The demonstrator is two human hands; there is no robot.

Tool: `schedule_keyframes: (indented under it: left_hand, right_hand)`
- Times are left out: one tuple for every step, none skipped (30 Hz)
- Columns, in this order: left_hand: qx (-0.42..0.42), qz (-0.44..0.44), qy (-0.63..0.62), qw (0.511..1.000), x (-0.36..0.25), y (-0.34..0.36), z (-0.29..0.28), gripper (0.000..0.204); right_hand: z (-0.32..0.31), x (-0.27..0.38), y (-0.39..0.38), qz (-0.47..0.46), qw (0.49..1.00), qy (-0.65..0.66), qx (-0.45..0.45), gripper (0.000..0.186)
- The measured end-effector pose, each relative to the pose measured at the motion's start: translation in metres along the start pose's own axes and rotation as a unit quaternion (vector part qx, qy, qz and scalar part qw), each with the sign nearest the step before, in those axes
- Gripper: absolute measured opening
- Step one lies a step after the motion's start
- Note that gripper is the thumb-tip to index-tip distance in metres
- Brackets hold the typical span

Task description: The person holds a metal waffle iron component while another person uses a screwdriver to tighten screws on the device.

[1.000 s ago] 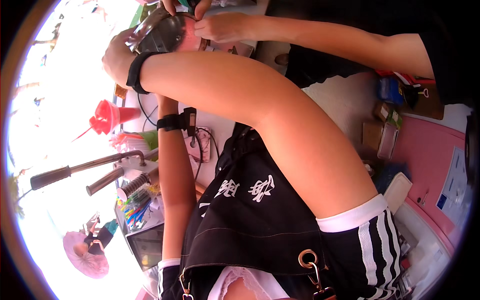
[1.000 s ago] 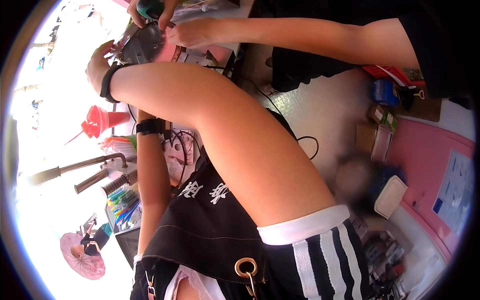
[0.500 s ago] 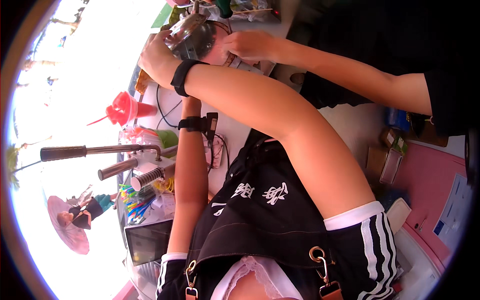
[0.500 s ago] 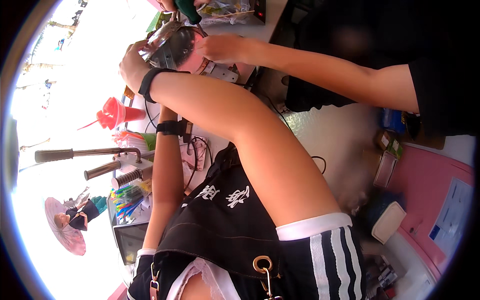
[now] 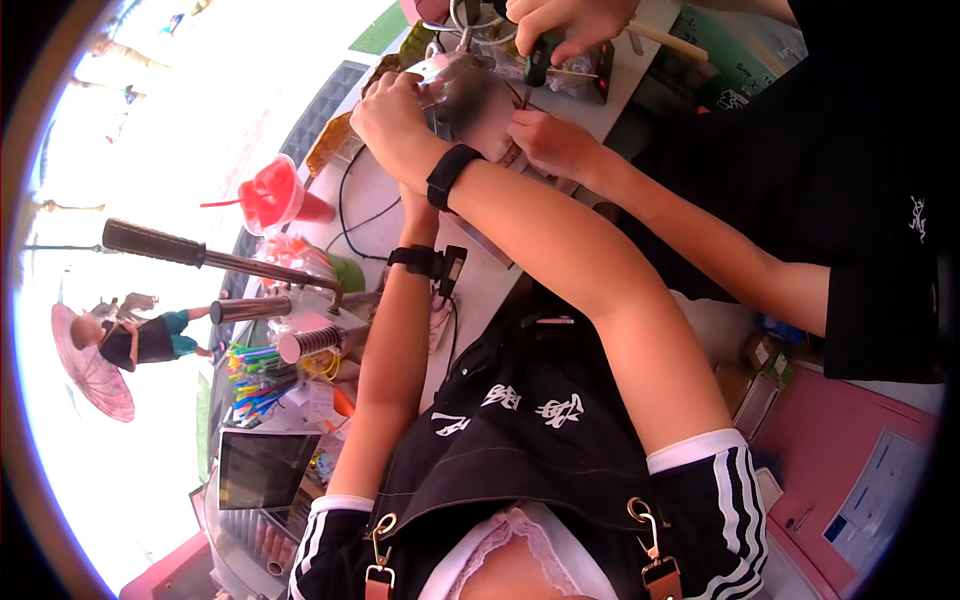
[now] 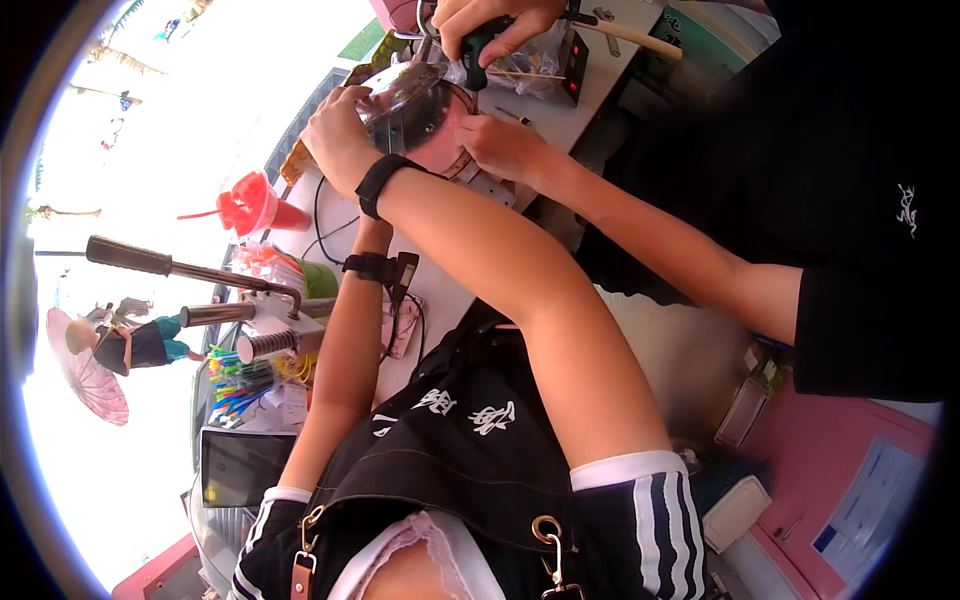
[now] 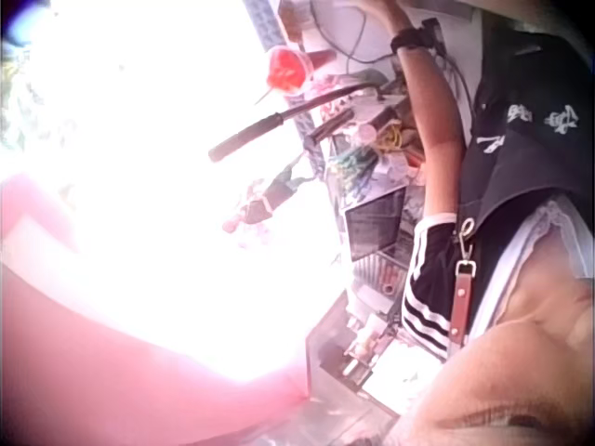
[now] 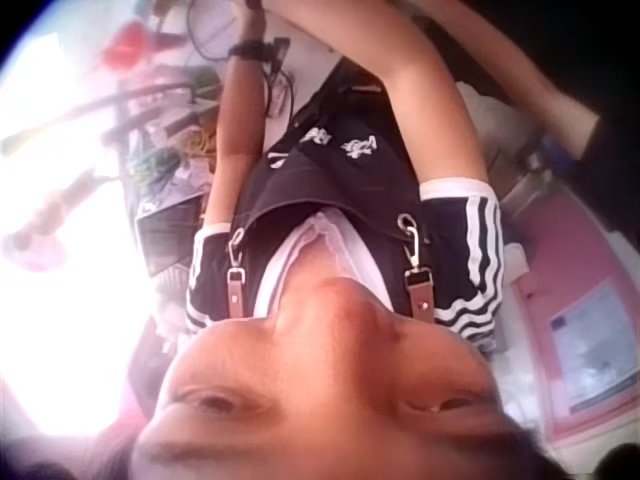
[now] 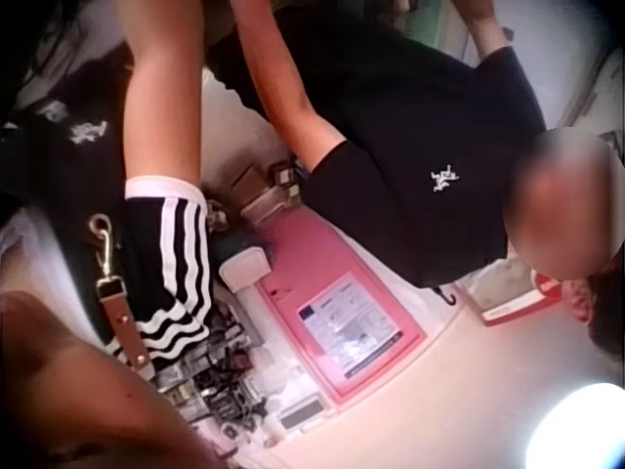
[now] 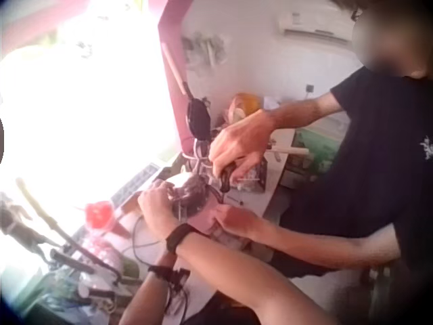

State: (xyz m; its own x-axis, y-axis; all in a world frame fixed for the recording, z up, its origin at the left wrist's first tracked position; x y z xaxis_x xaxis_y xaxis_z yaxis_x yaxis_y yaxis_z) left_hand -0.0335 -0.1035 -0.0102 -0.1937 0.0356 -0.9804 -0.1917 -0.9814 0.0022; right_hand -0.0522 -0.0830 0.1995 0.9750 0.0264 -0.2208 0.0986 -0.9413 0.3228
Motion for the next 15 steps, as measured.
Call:
schedule_keyframes:
  left_hand:
    - [-0.002, -0.002, -0.001, 1.000, 0.000, -0.001, 0.001, 0.031]
    - [-0.004, -0.002, -0.001, 1.000, 0.001, -0.002, 0.002, 0.032]
    - [-0.007, -0.001, -0.002, 1.000, 0.000, -0.001, 0.003, 0.032]
    - [-0.010, 0.000, -0.002, 1.000, 0.000, -0.003, 0.003, 0.032]
    - [-0.014, 0.002, -0.002, 1.000, -0.001, -0.003, 0.003, 0.032]
    - [-0.017, 0.004, -0.002, 1.000, -0.001, -0.003, 0.004, 0.032]
    - [-0.020, 0.004, -0.002, 1.000, -0.001, -0.003, 0.003, 0.032]
    - [-0.023, 0.005, -0.002, 1.000, -0.001, -0.003, 0.002, 0.032]
    - [-0.026, 0.006, -0.002, 1.000, -0.001, -0.003, 0.002, 0.032]
    - [-0.029, 0.004, -0.004, 1.000, 0.001, -0.003, 0.002, 0.032]
    - [-0.031, 0.004, -0.004, 0.999, 0.002, -0.003, 0.002, 0.032]
    - [-0.034, 0.004, -0.006, 0.999, 0.003, -0.003, 0.001, 0.032]
    - [-0.035, 0.003, -0.007, 0.999, 0.004, -0.003, 0.001, 0.033]
    - [-0.037, 0.002, -0.008, 0.999, 0.005, -0.002, 0.000, 0.033]
    - [-0.037, 0.000, -0.009, 0.999, 0.007, -0.003, 0.000, 0.033]
  right_hand:
    - [0.002, -0.001, -0.001, -0.002, 1.000, -0.002, -0.002, 0.024]
    - [0.003, -0.001, 0.000, -0.006, 1.000, -0.004, -0.004, 0.024]
    - [0.004, -0.004, 0.000, 0.004, 1.000, -0.013, -0.008, 0.024]
    - [0.006, -0.005, 0.000, 0.013, 1.000, -0.020, -0.013, 0.024]
    - [0.008, -0.006, 0.002, 0.020, 1.000, -0.013, -0.019, 0.022]
    - [0.010, -0.006, 0.004, 0.015, 1.000, -0.014, -0.021, 0.022]
    - [0.016, -0.006, 0.005, 0.006, 1.000, 0.005, -0.007, 0.025]
    - [0.021, -0.005, 0.006, -0.003, 1.000, 0.024, 0.007, 0.028]
    - [0.020, -0.005, 0.005, -0.002, 1.000, 0.026, -0.005, 0.027]
    - [0.021, -0.005, 0.004, -0.006, 1.000, 0.025, -0.007, 0.027]
    - [0.019, -0.008, 0.002, 0.001, 0.999, 0.034, -0.027, 0.025]
    - [0.016, -0.010, 0.001, 0.009, 0.998, 0.044, -0.047, 0.023]
    - [0.011, -0.015, 0.000, 0.021, 0.995, 0.050, -0.084, 0.019]
    - [0.013, -0.016, 0.000, 0.018, 0.995, 0.050, -0.085, 0.019]
    - [0.014, -0.018, -0.002, 0.017, 0.993, 0.065, -0.093, 0.019]
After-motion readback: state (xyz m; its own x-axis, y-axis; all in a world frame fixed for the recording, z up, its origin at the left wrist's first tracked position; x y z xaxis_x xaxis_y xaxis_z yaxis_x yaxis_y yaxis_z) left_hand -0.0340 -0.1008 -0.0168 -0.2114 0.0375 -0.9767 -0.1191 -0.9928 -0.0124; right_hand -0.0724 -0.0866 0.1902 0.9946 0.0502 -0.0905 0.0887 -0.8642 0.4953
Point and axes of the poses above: each hand's wrist, its own y-axis towards the middle knuckle, its own z-axis out of the palm, x = y × z, the point moved 10 cm from there along y, towards the middle knuckle, and after that the axes turned 4 degrees about y, right-handed, at the moved point
